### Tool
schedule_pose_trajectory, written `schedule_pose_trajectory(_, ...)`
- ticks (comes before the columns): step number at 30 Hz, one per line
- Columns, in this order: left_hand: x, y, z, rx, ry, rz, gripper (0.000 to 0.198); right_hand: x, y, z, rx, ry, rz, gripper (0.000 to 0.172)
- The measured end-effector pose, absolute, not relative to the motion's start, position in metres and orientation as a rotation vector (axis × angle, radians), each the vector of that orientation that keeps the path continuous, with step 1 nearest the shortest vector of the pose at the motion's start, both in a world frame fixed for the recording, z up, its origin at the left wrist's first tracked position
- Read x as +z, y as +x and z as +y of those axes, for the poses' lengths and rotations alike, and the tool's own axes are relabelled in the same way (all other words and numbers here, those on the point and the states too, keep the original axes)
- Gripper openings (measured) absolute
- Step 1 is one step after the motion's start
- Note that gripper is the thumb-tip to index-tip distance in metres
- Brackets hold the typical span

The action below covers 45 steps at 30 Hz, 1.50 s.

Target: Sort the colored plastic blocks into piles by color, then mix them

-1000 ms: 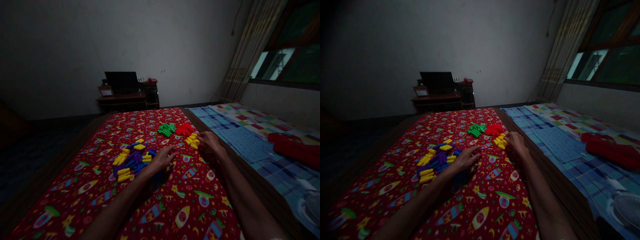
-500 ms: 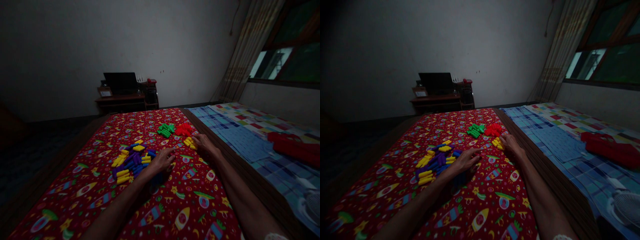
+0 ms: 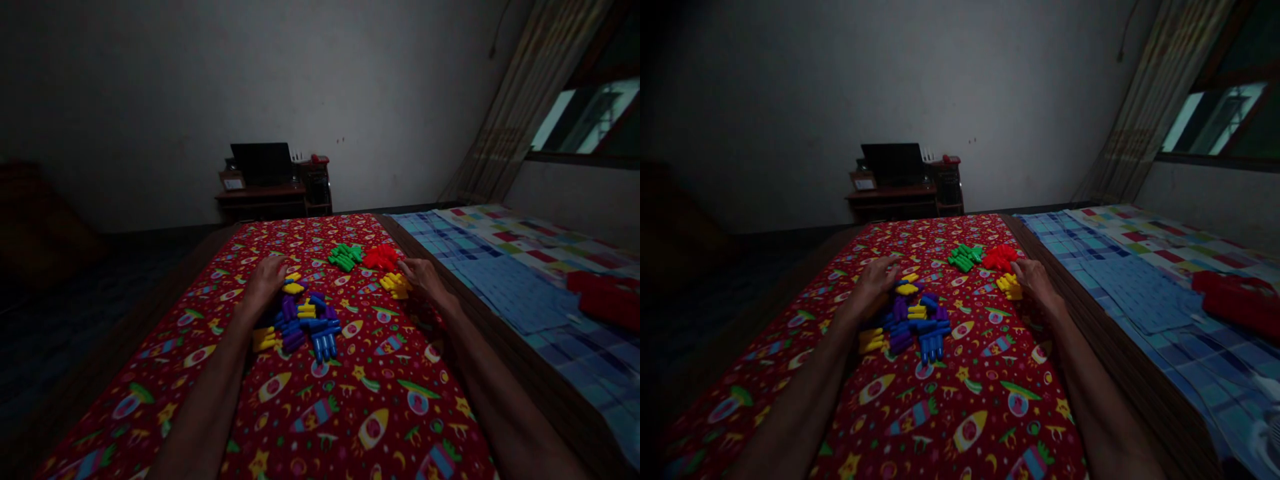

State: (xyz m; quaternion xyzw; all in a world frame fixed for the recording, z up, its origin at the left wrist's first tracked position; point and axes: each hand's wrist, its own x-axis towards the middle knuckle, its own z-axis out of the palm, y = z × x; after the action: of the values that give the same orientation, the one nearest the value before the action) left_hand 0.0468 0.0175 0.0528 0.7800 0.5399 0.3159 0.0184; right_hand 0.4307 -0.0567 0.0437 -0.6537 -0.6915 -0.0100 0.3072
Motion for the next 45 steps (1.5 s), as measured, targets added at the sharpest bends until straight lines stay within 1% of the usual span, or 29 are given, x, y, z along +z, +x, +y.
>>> schedule_pose_trajectory(2,0.042,0.032,0.023,0.812,2.351,1.768,0.039,0.048,0.426,-0.057,-0.046,-1.674,-1.853,0.046)
schedule_pose_trajectory(4,0.032,0.03,0.024,0.627,2.279,1.739,0.041,0.052,0.421,-0.058,-0.058,-1.638,-1.876,0.047)
schedule_pose_trajectory(6,0.026,0.037,0.025,0.547,2.242,1.685,0.042,0.053,0.415,-0.059,-0.066,-1.627,-1.901,0.046)
schedule_pose_trajectory(10,0.023,0.053,0.027,0.579,2.244,1.641,0.04,0.054,0.406,-0.06,-0.064,-1.631,-1.939,0.046)
schedule_pose_trajectory(14,0.022,0.057,0.029,0.639,2.253,1.549,0.033,0.053,0.396,-0.063,-0.049,-1.644,-1.998,0.048)
schedule_pose_trajectory(19,0.035,0.058,0.023,0.877,2.188,1.542,0.023,0.055,0.381,-0.067,-0.044,-1.625,-2.068,0.042)
schedule_pose_trajectory(22,0.055,0.071,0.01,1.01,2.22,1.462,0.019,0.056,0.368,-0.07,0.085,-1.52,-2.026,0.034)
schedule_pose_trajectory(24,0.065,0.088,-0.002,1.006,2.265,1.29,0.015,0.055,0.354,-0.073,0.24,-1.378,-1.956,0.029)
schedule_pose_trajectory(27,0.066,0.122,-0.023,0.907,2.317,0.996,0.01,0.053,0.332,-0.075,0.457,-1.224,-1.887,0.036)
schedule_pose_trajectory(29,0.062,0.139,-0.034,0.849,2.31,0.885,0.007,0.052,0.326,-0.074,0.503,-1.207,-1.911,0.032)
schedule_pose_trajectory(32,0.057,0.141,-0.036,0.767,2.343,0.888,0.012,0.057,0.343,-0.068,0.485,-1.285,-1.917,0.027)
schedule_pose_trajectory(35,0.055,0.119,-0.023,0.762,2.477,1.105,0.029,0.062,0.391,-0.059,0.493,-1.514,-1.838,0.026)
schedule_pose_trajectory(37,0.05,0.1,-0.012,0.727,2.552,1.309,0.038,0.061,0.427,-0.055,0.495,-1.682,-1.839,0.022)
schedule_pose_trajectory(39,0.041,0.086,-0.003,0.592,2.577,1.44,0.038,0.054,0.455,-0.054,0.531,-1.827,-1.864,0.016)
schedule_pose_trajectory(41,0.032,0.079,0.002,0.464,2.573,1.491,0.034,0.046,0.471,-0.054,0.593,-1.931,-1.877,0.017)
schedule_pose_trajectory(43,0.028,0.076,0.003,0.424,2.567,1.512,0.032,0.041,0.475,-0.056,0.59,-2.004,-1.873,0.019)
schedule_pose_trajectory(45,0.03,0.076,0.002,0.468,2.554,1.519,0.035,0.041,0.473,-0.058,0.48,-2.065,-1.877,0.02)
